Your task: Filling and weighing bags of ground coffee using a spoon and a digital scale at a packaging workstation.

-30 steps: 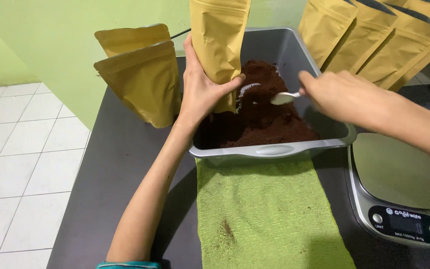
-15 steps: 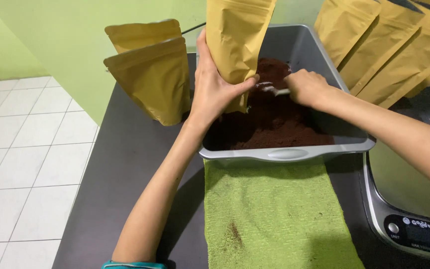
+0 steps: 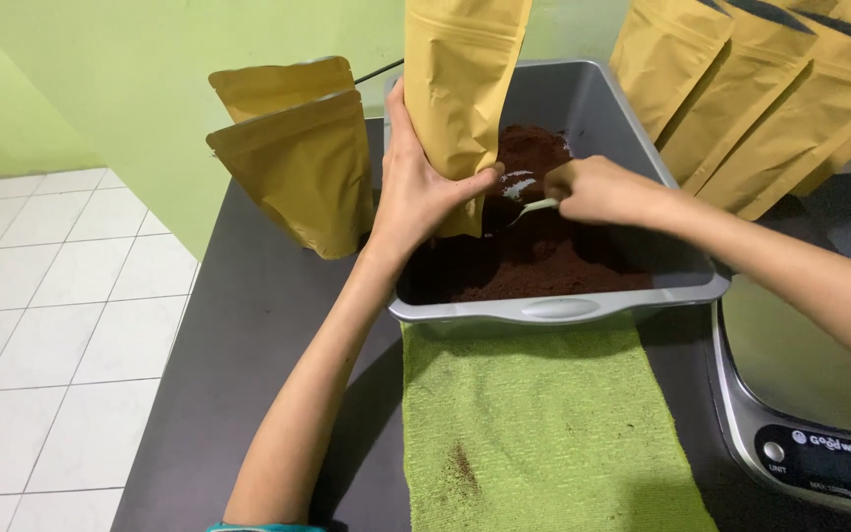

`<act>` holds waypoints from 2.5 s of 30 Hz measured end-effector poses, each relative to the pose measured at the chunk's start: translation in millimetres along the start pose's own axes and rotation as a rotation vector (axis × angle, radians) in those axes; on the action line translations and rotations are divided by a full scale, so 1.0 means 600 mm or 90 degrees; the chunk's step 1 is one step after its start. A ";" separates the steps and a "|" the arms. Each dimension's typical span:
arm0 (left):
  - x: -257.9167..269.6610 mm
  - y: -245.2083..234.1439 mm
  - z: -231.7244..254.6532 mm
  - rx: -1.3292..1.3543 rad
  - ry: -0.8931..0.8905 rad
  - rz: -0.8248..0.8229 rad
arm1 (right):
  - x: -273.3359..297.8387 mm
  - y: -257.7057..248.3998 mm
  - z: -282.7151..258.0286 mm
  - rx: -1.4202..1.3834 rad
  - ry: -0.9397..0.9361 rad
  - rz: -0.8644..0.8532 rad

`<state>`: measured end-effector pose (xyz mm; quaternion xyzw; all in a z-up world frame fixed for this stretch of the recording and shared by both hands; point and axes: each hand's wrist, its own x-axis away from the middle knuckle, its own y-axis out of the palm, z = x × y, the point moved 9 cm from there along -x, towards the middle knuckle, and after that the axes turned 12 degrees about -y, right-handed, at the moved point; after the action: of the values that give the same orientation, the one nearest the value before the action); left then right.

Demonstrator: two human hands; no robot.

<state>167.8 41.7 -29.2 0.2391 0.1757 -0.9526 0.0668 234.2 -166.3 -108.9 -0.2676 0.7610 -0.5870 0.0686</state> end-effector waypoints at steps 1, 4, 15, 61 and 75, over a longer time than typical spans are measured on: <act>0.000 -0.001 0.002 0.001 0.001 0.000 | 0.004 -0.007 0.013 0.001 0.001 0.000; 0.001 0.004 0.001 -0.011 -0.017 -0.029 | 0.033 -0.054 0.031 0.066 0.004 0.055; 0.014 0.047 0.011 -0.109 -0.011 -0.201 | 0.136 -0.289 0.140 0.151 0.084 0.240; 0.007 -0.017 0.018 0.008 0.039 0.057 | -0.010 0.061 0.003 0.095 -0.005 -0.023; 0.004 0.009 0.020 -0.011 0.054 -0.046 | 0.087 -0.085 0.022 -0.021 0.096 0.077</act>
<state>161.6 32.5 -22.1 0.2722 0.1948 -0.9419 0.0272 212.3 -211.5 -54.6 -0.1775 0.7885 -0.5874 0.0418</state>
